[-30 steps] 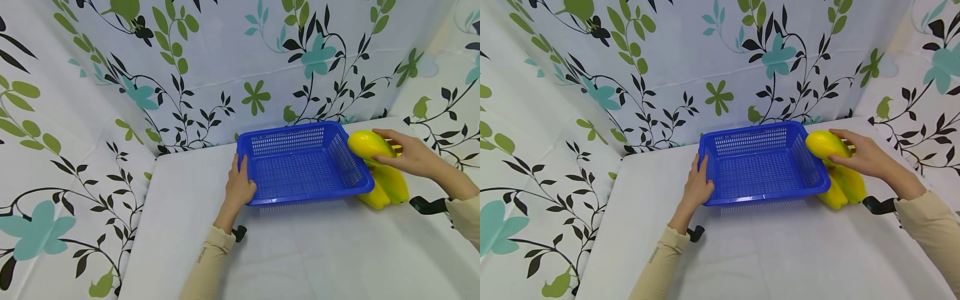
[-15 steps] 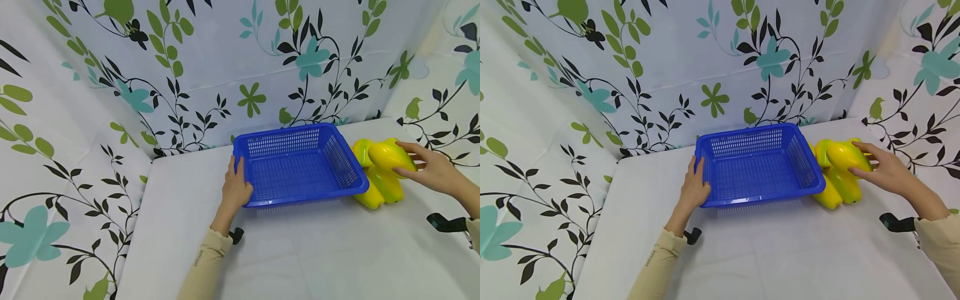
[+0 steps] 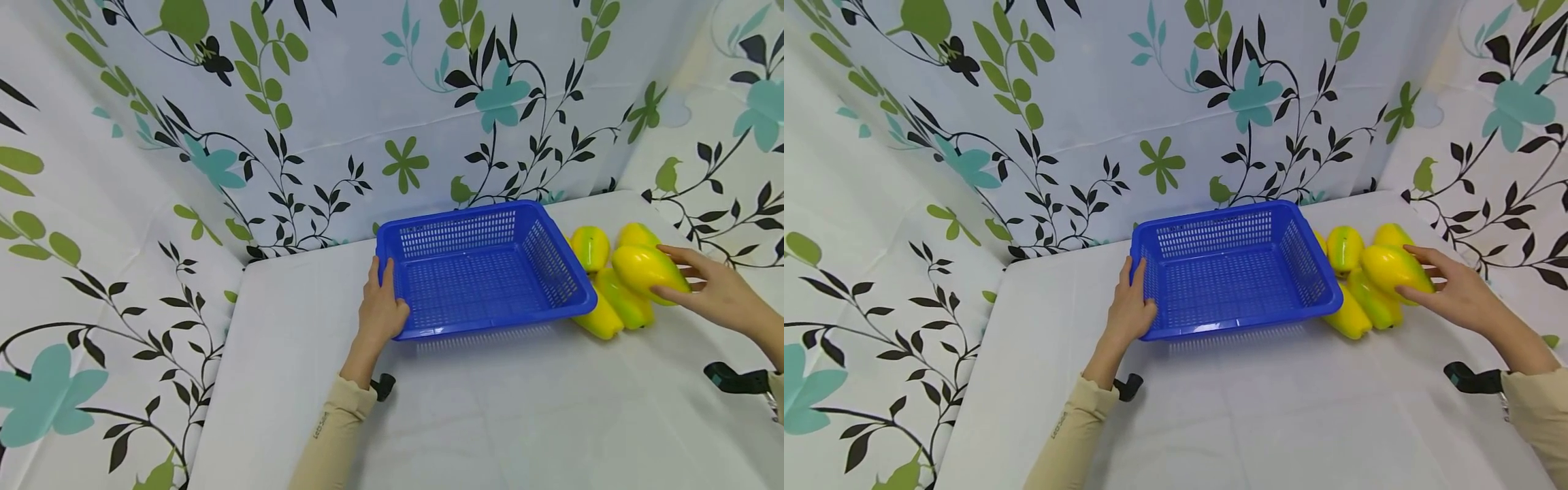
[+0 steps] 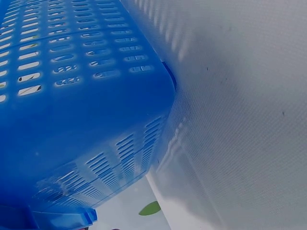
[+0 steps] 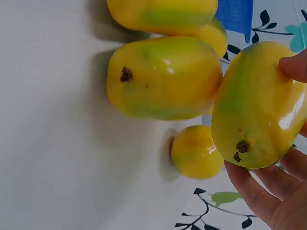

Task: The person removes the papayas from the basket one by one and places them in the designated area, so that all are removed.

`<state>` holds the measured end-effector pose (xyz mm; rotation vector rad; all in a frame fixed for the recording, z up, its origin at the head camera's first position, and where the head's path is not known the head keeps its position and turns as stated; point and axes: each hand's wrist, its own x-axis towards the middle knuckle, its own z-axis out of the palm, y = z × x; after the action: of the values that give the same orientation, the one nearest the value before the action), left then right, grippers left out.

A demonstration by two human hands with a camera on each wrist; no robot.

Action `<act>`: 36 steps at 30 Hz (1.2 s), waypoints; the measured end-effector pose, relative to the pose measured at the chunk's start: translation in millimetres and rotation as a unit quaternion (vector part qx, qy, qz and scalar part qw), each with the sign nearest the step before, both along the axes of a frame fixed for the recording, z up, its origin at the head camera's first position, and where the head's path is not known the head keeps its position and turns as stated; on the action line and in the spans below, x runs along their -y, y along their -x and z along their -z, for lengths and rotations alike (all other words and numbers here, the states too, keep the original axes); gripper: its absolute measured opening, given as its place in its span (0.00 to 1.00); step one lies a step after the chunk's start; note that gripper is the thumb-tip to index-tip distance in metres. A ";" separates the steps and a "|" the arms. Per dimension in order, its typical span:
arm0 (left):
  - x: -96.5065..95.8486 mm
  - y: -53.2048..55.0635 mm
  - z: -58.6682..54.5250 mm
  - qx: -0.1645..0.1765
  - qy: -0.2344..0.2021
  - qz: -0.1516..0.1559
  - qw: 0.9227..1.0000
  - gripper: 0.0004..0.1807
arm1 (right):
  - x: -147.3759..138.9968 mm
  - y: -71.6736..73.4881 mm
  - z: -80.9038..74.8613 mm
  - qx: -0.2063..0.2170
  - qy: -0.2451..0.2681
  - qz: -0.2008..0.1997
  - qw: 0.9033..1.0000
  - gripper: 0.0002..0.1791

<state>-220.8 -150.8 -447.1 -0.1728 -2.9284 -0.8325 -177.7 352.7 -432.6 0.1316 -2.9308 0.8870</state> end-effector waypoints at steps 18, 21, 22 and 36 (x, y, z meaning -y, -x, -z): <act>-2.2 -0.7 -3.5 0.002 -0.008 -0.002 1.000 0.44 | -40.6 -7.7 28.3 0.057 -0.013 0.074 0.996 0.46; -3.2 -0.8 -1.8 0.007 -0.008 0.002 1.000 0.44 | -45.2 -8.0 33.9 0.067 -0.014 0.073 0.995 0.46; -2.9 -0.5 -1.6 0.008 -0.008 0.002 1.000 0.44 | -45.9 -7.0 35.5 0.071 -0.014 0.073 0.995 0.47; -1.2 0.9 0.5 0.003 -0.002 0.008 1.000 0.45 | -50.2 2.3 49.9 0.104 -0.004 0.057 0.993 0.49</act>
<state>-221.7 -149.7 -447.7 -0.1941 -2.9342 -0.8421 -180.1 402.9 -482.5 -0.1357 -3.0939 0.9233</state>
